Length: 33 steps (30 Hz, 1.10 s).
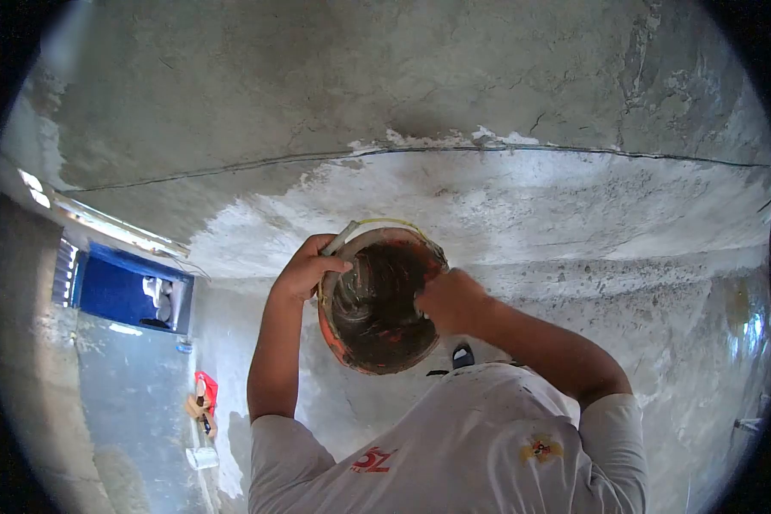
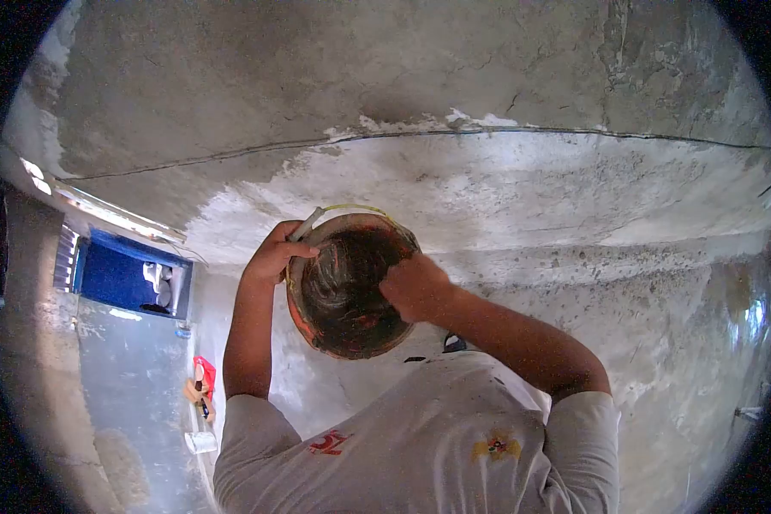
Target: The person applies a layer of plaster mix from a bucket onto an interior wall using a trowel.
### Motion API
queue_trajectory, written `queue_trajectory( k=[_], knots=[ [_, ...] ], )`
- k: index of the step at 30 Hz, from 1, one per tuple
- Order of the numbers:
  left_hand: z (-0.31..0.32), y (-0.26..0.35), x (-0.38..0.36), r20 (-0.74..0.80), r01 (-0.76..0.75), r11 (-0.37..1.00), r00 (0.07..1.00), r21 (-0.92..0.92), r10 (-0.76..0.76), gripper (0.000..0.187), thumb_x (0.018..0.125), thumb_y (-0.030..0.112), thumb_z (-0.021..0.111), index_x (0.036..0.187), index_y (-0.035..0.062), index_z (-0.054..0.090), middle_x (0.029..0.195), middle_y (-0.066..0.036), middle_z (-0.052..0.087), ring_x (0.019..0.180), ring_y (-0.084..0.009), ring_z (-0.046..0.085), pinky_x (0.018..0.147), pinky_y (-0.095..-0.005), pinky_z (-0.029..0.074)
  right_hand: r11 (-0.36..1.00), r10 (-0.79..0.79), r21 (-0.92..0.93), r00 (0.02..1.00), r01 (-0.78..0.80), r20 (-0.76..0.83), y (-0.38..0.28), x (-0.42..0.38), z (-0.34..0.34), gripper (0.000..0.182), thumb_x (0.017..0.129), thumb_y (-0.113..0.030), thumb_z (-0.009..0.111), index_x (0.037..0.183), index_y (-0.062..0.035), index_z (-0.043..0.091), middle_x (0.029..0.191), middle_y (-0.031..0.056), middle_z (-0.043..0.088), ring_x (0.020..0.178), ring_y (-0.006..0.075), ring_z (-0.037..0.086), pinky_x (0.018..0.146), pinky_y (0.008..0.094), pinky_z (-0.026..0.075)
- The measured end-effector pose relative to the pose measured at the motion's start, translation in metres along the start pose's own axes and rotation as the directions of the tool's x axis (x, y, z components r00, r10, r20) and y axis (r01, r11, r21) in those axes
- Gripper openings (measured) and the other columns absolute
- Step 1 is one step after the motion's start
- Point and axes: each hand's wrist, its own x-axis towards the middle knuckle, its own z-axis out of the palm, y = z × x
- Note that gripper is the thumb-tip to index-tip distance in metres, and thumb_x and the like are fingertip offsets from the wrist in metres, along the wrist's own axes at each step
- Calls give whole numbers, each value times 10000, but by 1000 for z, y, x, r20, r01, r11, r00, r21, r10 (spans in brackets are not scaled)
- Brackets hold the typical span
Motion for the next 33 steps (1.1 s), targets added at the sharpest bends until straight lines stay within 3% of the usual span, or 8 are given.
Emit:
queue_trajectory(
  k=[5, 11, 15, 19, 22, 25, 30, 33],
  knots=[
    [12, -3, 7, 63, -46, 999, 997, -10, 46, 375, 746, -15, 711, 1111, -65, 642, 924, -87, 691, 808, -177, 665, 770, -315, 542, 982, 158, -81, 977, -171, -143, 19, 2, -9, 132, 737, -187, 694, 822, -107, 757, 853, 117, 739, 784, 255, 736, 680, 403, 576],
    [47, 13, 31, 74, -127, 991, 990, 50, 123, 357, 737, -13, 701, 1087, -67, 656, 916, -84, 692, 803, -162, 648, 756, -310, 515, 987, 142, -101, 979, -128, 148, 35, -5, -1, 174, 726, -205, 710, 841, -74, 723, 848, 121, 727, 833, 269, 728, 683, 408, 553],
    [77, 9, 46, 33, -226, 961, 974, 158, 223, 325, 732, -11, 691, 1054, -49, 686, 877, -68, 688, 768, -157, 635, 720, -294, 509, 911, 129, 366, 975, -188, 182, 71, -10, 54, 201, 819, -231, 645, 831, -50, 732, 813, 155, 718, 841, 335, 718, 752, 474, 566],
    [72, 9, 52, 116, -59, 985, 992, 163, 40, 368, 711, -18, 706, 1076, -61, 676, 925, -92, 689, 845, -181, 645, 789, -311, 512, 666, 77, 739, 995, -96, 61, 69, -34, 68, 248, 874, -289, 620, 993, -88, 704, 889, 161, 710, 854, 339, 715, 793, 491, 557],
    [69, 9, 47, 54, -2, 997, 999, 76, -3, 478, 708, -11, 726, 1170, -74, 623, 1013, -115, 673, 924, -208, 646, 853, -327, 511, 873, 273, 415, 962, -256, 19, 47, -67, 5, 239, 866, -263, 624, 1032, -104, 691, 909, 148, 710, 867, 332, 715, 762, 489, 564],
    [72, 6, 53, 57, 6, 996, 998, -93, -1, 571, 713, -4, 744, 1248, -81, 560, 1088, -130, 652, 982, -226, 642, 906, -334, 503, 867, 464, 246, 882, -434, -79, 40, -80, -12, 260, 838, -238, 651, 1046, -86, 686, 810, 164, 692, 767, 371, 691, 703, 505, 553],
    [85, 30, 54, 136, -91, 995, 986, -49, 96, 542, 714, -11, 749, 1223, -74, 575, 1077, -129, 665, 975, -215, 652, 894, -337, 515, 918, 390, 32, 889, -395, -238, 55, -70, 23, 338, 770, -192, 657, 1092, -89, 642, 791, 152, 687, 765, 367, 700, 651, 475, 571],
    [82, 41, 62, 205, -103, 995, 974, 9, 99, 483, 713, -19, 744, 1177, -61, 616, 1011, -108, 683, 948, -209, 662, 866, -336, 526, 940, 328, 113, 944, -322, -41, 52, -74, 20, 326, 763, -174, 648, 1071, -68, 642, 836, 163, 692, 759, 374, 705, 630, 467, 574]
  ],
)
